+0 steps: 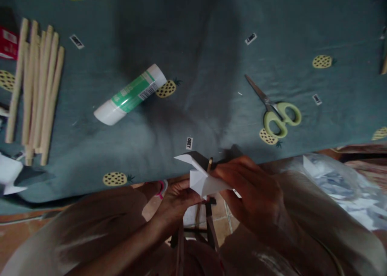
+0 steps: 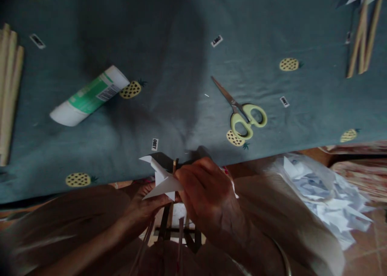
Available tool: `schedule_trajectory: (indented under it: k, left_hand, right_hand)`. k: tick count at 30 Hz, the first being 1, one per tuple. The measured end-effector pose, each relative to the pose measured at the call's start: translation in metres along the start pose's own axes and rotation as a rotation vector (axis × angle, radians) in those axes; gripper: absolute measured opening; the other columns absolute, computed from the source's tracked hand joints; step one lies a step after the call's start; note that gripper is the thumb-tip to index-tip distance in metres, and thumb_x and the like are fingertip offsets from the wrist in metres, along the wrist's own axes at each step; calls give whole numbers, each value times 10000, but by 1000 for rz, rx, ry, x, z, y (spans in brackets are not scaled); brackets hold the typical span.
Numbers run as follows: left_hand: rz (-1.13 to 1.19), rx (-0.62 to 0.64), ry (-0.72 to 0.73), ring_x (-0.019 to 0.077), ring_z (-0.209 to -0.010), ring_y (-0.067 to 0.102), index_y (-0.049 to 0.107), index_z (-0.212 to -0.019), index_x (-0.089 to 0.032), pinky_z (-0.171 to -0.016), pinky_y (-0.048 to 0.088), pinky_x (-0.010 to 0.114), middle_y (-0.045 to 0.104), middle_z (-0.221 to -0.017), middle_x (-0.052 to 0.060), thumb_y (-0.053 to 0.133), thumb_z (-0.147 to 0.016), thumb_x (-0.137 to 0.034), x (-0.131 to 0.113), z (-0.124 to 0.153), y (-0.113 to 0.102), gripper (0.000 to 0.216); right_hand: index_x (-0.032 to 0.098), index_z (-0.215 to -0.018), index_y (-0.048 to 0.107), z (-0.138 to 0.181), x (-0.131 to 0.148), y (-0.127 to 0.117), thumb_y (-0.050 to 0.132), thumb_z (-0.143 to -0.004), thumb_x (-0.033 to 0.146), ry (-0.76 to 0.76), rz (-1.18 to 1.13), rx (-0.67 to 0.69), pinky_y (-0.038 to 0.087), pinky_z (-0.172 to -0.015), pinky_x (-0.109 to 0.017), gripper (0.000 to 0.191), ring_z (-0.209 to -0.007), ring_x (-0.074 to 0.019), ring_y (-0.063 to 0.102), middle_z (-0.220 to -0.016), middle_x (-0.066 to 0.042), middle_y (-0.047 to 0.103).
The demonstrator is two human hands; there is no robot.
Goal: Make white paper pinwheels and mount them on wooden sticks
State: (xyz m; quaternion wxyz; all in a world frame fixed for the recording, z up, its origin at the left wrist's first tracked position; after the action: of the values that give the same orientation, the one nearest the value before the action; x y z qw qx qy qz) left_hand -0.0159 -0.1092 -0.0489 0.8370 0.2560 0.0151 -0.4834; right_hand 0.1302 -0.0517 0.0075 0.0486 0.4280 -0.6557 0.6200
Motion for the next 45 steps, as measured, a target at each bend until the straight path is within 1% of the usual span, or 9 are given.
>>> schedule_trajectory:
  k: [4, 7, 10, 12, 17, 24, 32, 41, 45]
  left_hand:
    - [-5, 0, 7, 107, -560, 631, 771, -636, -200, -614, 511, 205, 739, -633, -4, 870, -454, -168, -1, -1, -1, 209]
    - [-42, 3, 2, 128, -556, 626, 755, -609, -181, -611, 518, 237, 725, -611, 10, 879, -457, -204, -1, -2, 0, 197]
    - [-48, -3, 31, 145, -584, 630, 761, -635, -183, -653, 531, 263, 701, -579, -2, 872, -480, -240, -3, -2, 3, 199]
    - [-36, -3, 43, 139, -589, 628, 768, -646, -197, -687, 536, 263, 697, -573, -17, 865, -475, -209, -5, -1, 5, 197]
    - [-28, 3, 49, 136, -572, 625, 742, -561, -202, -689, 544, 268, 695, -559, -16, 866, -460, -173, -7, -2, 5, 162]
    - [-76, -9, 42, 150, -585, 633, 746, -575, -203, -699, 551, 285, 694, -561, -6, 857, -466, -200, -6, -2, 4, 156]
    - [-215, 24, 24, 230, -709, 684, 749, -615, -205, -763, 559, 359, 678, -546, 15, 828, -512, -196, -17, 0, 6, 130]
    - [-166, -4, 4, 184, -646, 636, 735, -548, -180, -763, 543, 329, 678, -551, 24, 879, -451, -283, -11, -1, 6, 202]
    - [-133, 9, 38, 155, -625, 617, 754, -579, -177, -728, 537, 292, 688, -575, 21, 901, -453, -285, -6, -3, 2, 221]
  right_hand:
    - [106, -909, 654, 0, -1, 1, 531, -889, 80, 13, 6, 6, 519, -692, -309, 127, -751, -177, 586, -836, -83, 738]
    - [97, -901, 658, -3, 0, 0, 522, -886, 68, 5, -5, 9, 518, -684, -312, 140, -737, -179, 587, -832, -92, 740]
    - [99, -908, 659, -4, 0, -1, 510, -885, 68, 4, -5, 5, 521, -689, -318, 154, -737, -183, 594, -841, -94, 744]
    - [103, -909, 660, -5, 0, -2, 508, -880, 64, 1, -2, 4, 523, -696, -319, 160, -737, -184, 599, -843, -91, 746]
    - [110, -901, 672, -5, -1, -2, 511, -871, 57, 33, 8, 20, 520, -677, -309, 172, -755, -187, 605, -841, -76, 748]
    - [101, -895, 682, -6, -2, -2, 509, -872, 55, 36, -2, 36, 516, -657, -310, 180, -744, -186, 600, -829, -76, 746]
    - [98, -903, 682, -7, -1, 0, 540, -878, 66, 68, -36, 43, 519, -655, -318, 147, -747, -183, 595, -830, -70, 743]
    - [143, -885, 677, -8, 0, -1, 541, -888, 88, 87, -34, 32, 518, -639, -305, 148, -726, -165, 603, -806, -44, 744]
    - [148, -891, 676, -7, -1, 0, 564, -875, 94, 110, -60, 13, 514, -631, -306, 125, -732, -174, 616, -799, -48, 740]
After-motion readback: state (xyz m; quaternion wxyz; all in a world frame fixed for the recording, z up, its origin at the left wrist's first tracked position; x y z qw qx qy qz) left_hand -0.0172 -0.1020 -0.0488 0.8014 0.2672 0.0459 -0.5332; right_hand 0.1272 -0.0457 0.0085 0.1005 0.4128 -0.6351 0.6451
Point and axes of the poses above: each hand's wrist, its own z-axis away from the middle knuckle, its own y-axis out of the palm, x = y × z, the point moved 2 cm from there along -z, towards the middle knuckle
